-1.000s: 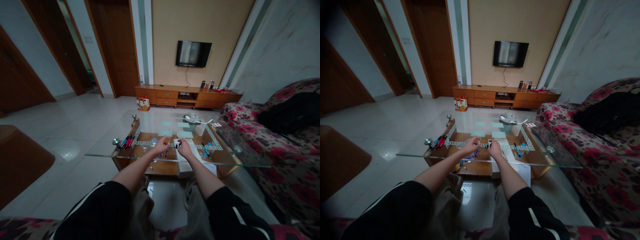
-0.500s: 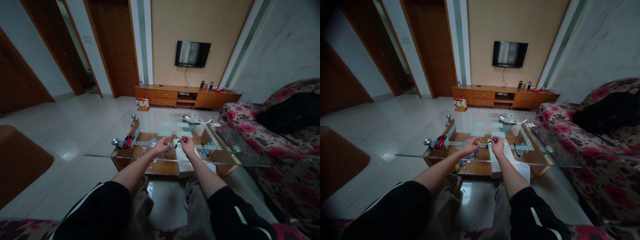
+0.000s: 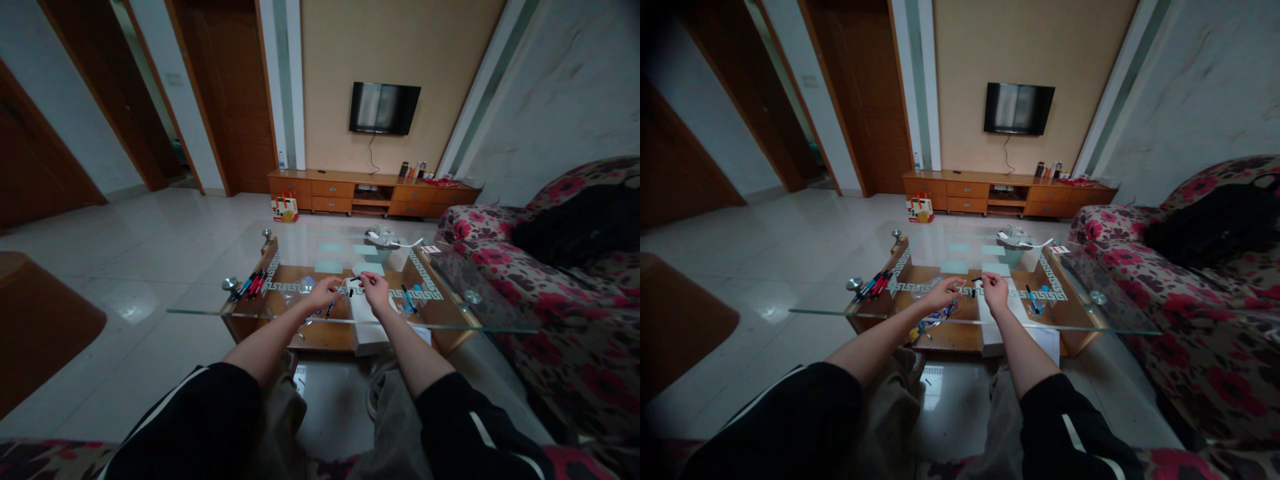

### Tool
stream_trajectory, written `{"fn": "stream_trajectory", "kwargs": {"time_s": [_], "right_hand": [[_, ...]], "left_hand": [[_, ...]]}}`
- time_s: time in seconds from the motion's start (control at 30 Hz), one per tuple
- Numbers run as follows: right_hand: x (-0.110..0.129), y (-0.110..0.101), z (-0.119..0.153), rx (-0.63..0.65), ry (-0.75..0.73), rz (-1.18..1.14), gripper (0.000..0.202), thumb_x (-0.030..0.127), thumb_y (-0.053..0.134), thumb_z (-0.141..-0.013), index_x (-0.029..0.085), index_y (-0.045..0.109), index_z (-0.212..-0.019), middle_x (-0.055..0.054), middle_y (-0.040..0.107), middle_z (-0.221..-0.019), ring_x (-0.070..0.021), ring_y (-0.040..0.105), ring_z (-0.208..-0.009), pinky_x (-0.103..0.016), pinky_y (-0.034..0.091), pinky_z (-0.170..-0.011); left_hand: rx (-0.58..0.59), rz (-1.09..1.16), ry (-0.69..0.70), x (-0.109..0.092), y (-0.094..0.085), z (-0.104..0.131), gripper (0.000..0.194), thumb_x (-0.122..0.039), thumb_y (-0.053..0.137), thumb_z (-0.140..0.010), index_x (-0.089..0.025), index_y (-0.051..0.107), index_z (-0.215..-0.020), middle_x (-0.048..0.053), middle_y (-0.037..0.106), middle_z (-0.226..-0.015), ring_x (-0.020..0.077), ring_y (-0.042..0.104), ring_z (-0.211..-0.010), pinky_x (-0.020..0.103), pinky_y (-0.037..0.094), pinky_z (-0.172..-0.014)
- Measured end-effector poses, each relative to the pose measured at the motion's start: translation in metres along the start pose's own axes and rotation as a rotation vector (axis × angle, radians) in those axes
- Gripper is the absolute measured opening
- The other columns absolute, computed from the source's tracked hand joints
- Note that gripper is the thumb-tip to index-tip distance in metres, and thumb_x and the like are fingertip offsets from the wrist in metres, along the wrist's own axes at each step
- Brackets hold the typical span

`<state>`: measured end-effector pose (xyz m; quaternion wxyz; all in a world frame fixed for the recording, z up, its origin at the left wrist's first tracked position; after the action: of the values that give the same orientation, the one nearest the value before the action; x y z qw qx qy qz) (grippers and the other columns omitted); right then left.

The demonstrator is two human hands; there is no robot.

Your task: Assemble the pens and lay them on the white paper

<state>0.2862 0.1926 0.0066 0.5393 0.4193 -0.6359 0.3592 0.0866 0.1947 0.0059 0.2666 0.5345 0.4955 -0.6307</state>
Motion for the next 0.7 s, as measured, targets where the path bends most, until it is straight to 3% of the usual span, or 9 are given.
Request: {"fn": "stream_trajectory", "kwargs": {"time_s": [0.4,0.7], "right_hand": [[0.012,0.001,0.003,0.004,-0.066,0.043,0.051,0.059,0.070,-0.073,0.013,0.072,-0.095,-0.011,0.075,-0.084,-0.0206,0.067,-0.067,-0.030,0.053,-0.058],[0.012,0.001,0.003,0.006,-0.080,0.036,0.049,0.057,0.070,-0.073,0.012,0.073,-0.095,-0.010,0.075,-0.082,-0.0201,0.066,-0.067,-0.030,0.052,-0.059]], "left_hand": [[0.034,-0.090,0.049,0.002,0.003,-0.003,0.040,-0.018,0.069,-0.078,-0.017,0.068,-0.118,0.003,0.073,-0.083,0.0113,0.063,-0.057,0.022,0.054,-0.056],[0.050,-0.122,0.049,-0.001,0.004,-0.001,0.034,-0.018,0.066,-0.079,-0.015,0.069,-0.113,0.003,0.072,-0.081,0.0097,0.061,-0.052,0.021,0.051,-0.055]]}}
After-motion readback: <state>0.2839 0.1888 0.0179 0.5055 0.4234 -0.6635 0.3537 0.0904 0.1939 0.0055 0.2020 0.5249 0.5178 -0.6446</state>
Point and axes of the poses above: each hand's wrist, its own z-axis away from the middle knuckle, its own y-axis out of the palm, x = y × z, the point moved 10 cm from there along -z, towards the middle knuckle
